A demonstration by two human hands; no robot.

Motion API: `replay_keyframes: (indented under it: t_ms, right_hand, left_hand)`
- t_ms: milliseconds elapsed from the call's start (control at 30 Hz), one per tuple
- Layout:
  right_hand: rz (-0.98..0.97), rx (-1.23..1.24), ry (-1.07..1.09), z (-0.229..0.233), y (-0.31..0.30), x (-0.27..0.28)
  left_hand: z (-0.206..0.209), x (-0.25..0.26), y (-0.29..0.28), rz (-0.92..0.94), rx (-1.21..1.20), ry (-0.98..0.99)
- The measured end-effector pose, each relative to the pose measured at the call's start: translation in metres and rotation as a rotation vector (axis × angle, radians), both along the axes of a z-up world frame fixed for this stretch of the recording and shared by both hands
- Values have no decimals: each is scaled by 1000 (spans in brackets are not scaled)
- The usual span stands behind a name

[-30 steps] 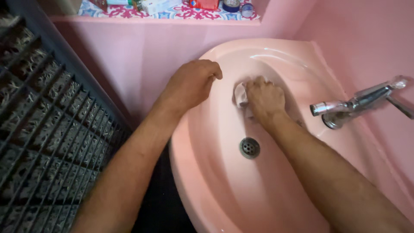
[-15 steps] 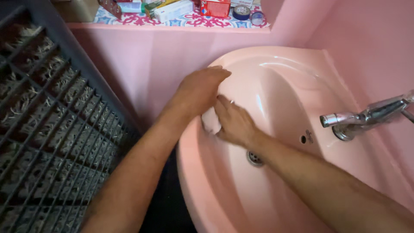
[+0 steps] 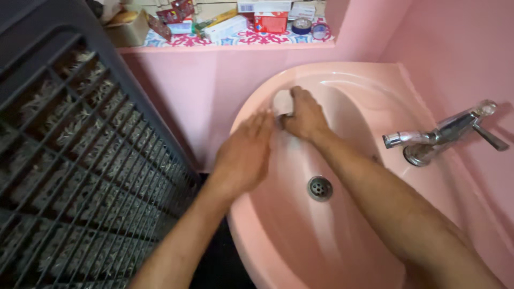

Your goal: The person scrubs a pink bathroom sink with a white cloth, repeatedly rinsing and wringing the cloth under running water. They wipe the basin, faucet, and surrounding surfaces, then rinse the cloth again and continue scrubbing.

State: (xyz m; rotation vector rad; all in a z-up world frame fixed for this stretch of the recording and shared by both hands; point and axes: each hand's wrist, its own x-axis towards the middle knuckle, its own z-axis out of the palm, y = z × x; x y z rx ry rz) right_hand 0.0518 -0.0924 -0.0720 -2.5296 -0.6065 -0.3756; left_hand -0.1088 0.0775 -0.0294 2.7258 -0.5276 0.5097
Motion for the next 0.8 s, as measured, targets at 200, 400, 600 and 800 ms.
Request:
replay_keyframes:
  t_ms: [200, 400, 600, 800]
  right_hand:
    - [396, 56, -74, 1, 15, -33]
    - [-50, -470, -69, 26, -18, -4]
    - [-90, -396, 182, 17, -26, 3]
    - [171, -160, 131, 0, -1, 5]
  left_hand:
    - [17, -20, -9, -46, -82, -11]
    - [13, -15, -7, -50, -8, 24]
    - [1, -5, -3, -40, 48, 37]
    - [5, -6, -5, -18, -80, 96]
